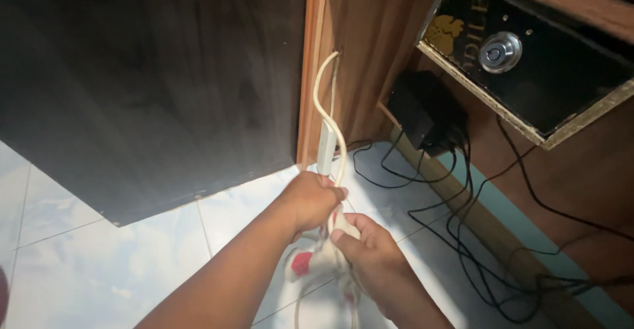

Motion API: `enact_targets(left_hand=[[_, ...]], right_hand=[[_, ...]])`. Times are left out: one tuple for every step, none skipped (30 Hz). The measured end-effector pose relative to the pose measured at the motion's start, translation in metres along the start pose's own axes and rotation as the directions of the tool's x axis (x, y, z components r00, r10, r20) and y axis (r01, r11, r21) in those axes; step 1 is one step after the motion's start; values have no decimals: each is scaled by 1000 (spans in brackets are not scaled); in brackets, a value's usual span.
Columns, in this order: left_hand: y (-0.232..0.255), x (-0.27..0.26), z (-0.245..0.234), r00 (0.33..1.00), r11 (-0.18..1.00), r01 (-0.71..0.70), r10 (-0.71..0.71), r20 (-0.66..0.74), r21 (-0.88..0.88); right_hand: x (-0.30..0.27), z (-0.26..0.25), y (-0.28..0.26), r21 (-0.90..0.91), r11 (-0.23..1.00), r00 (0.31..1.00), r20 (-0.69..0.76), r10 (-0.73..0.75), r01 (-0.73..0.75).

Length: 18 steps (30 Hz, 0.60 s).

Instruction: Washes a cloth and uses it to wipe down a plastic chair, a desk, and a power cord.

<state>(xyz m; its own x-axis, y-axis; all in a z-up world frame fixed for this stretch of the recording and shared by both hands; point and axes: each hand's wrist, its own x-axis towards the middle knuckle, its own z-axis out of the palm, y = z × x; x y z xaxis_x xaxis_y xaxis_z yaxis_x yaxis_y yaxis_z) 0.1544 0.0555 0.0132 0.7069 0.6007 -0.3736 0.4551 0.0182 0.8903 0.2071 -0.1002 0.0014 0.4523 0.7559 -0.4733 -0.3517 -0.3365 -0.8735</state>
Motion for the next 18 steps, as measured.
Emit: enact_targets(left_hand=[[-3, 4, -5, 1000, 1000, -1, 1, -4, 0], [-6, 8, -10, 997, 999, -34, 36, -71, 25], [-10, 12, -14, 988, 997, -66, 72, -134, 48], [-9, 10, -18, 988, 997, -67, 72, -135, 44], [-7, 10, -22, 983, 993, -76, 89, -163, 85], [-6, 9, -26, 976, 988, -85, 108, -190, 126], [-11, 14, -34, 976, 989, -83, 105, -191, 123], [-15, 19, -41, 954, 997, -63, 70, -290, 34], [-20, 25, -47, 925, 997, -52, 26, -380, -58], [-21, 21, -52, 925, 997, -51, 24, -379, -62], [-22, 18, -57, 902, 991, -65, 9, -433, -115], [-23, 15, -61, 875, 983, -82, -9, -484, -167], [-33, 16, -54, 874, 983, -80, -11, -486, -165], [-44, 17, -47, 892, 967, -78, -41, -450, -242], [-52, 19, -41, 908, 945, -79, -63, -415, -317], [-41, 2, -42, 906, 946, -84, -59, -420, -314], [-34, -17, -41, 933, 937, 41, -160, -323, -346], [-26, -37, -39, 940, 915, 167, -260, -221, -366]], right_hand=[[2, 0, 5, -1, 1000, 1000, 3, -2, 2], [3, 1, 9, 39, 995, 994, 49, -94, 92], [4, 0, 14, 78, 981, 979, 90, -183, 176], [-5, 4, 9, 75, 982, 979, 91, -182, 176], [-14, 8, 4, 41, 991, 988, 78, -130, 127], [-22, 12, -1, 9, 997, 995, 64, -77, 77], [-28, 14, -4, 7, 997, 995, 65, -75, 75], [-34, 16, -7, -55, 998, 999, 47, 16, -14], [-40, 17, -11, -115, 988, 994, 20, 106, -103], [-35, 11, 0, -118, 987, 994, 18, 108, -105], [-31, 5, 11, -143, 982, 990, 50, 134, -126], [-27, -1, 21, -169, 975, 984, 80, 162, -147], [-24, 1, 23, -167, 975, 983, 83, 163, -147], [-21, 3, 25, -171, 981, 987, 113, 116, -95], [-16, 5, 25, -175, 984, 988, 143, 62, -36], [-16, 12, 17, -175, 984, 987, 148, 56, -30], [-19, 19, 12, -242, 968, 993, 83, 85, -63], [-22, 26, 7, -307, 947, 994, 16, 110, -100]])
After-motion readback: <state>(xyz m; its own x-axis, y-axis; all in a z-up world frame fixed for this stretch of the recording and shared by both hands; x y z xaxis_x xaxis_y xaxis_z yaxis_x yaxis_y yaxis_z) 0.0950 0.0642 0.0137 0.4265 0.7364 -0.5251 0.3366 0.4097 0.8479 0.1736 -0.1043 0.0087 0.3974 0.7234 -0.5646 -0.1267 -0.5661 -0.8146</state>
